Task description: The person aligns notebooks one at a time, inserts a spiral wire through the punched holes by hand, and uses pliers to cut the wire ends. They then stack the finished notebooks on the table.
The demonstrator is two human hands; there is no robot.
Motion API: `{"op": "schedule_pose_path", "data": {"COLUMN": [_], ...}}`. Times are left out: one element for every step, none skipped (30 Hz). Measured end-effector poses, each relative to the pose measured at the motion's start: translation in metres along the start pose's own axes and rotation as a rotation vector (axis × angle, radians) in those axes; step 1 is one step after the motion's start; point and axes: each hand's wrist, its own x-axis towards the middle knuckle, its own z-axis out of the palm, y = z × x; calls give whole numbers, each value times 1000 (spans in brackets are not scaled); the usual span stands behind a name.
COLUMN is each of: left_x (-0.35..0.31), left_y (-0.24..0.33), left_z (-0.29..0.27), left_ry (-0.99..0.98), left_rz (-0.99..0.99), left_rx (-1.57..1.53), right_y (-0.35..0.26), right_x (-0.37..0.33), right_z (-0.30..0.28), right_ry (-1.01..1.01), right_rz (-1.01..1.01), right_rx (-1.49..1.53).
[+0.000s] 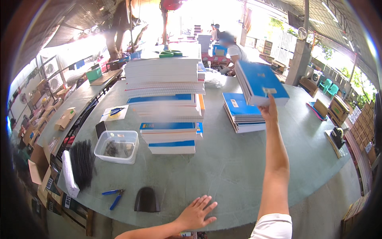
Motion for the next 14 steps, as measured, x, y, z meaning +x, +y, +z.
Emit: {"op": "schedule_pose_path", "data": {"left_x": [-3, -4, -3, -2, -3, 1, 2, -1, -1, -2, -3, -4, -5, 1], "left_y": [-1, 1, 3, 2, 2, 1, 2, 3, 2, 2, 1, 3, 3, 1], "left_z": [-1, -3, -5, -6, -7, -8, -8, -8, -10, -12, -15, -14, -14, -7], "left_ry": [7, -5, -13, -22, -47, -48, -50, -66, -60, -53, -45, -37, -29, -74], "left_rz": [-4, -19, -29, -35, -49, -42, -36, -52, -52, -56, -64, -58, -56, -29], "left_rx": [9, 13, 10, 7, -5, 6, 17, 6, 17, 30, 42, 37, 33, 14], "right_y": [18, 36, 49, 54, 58, 54, 52, 59, 62, 67, 71, 65, 57, 43], "right_x": [4, -3, -5, 1, 2, 4, 7, 5, 7, 4, 5, 9, 19, 27], "right_z": [-3, -17, -28, -34, -40, -47, -51, -49, -38, -28, -22, -29, -31, -54], "right_ry": [-17, 80, 178, 186, 164, 149, 174, 187, 229, 269, 242, 244, 134, 56], "right_rz": [9, 89, 166, 177, 205, 225, 250, 271, 274, 280, 268, 264, 331, 411], "right_rx": [23, -93, -212, -205, -132, -74, -120, -122, -62, -1, -38, -46, -67, -118]}}
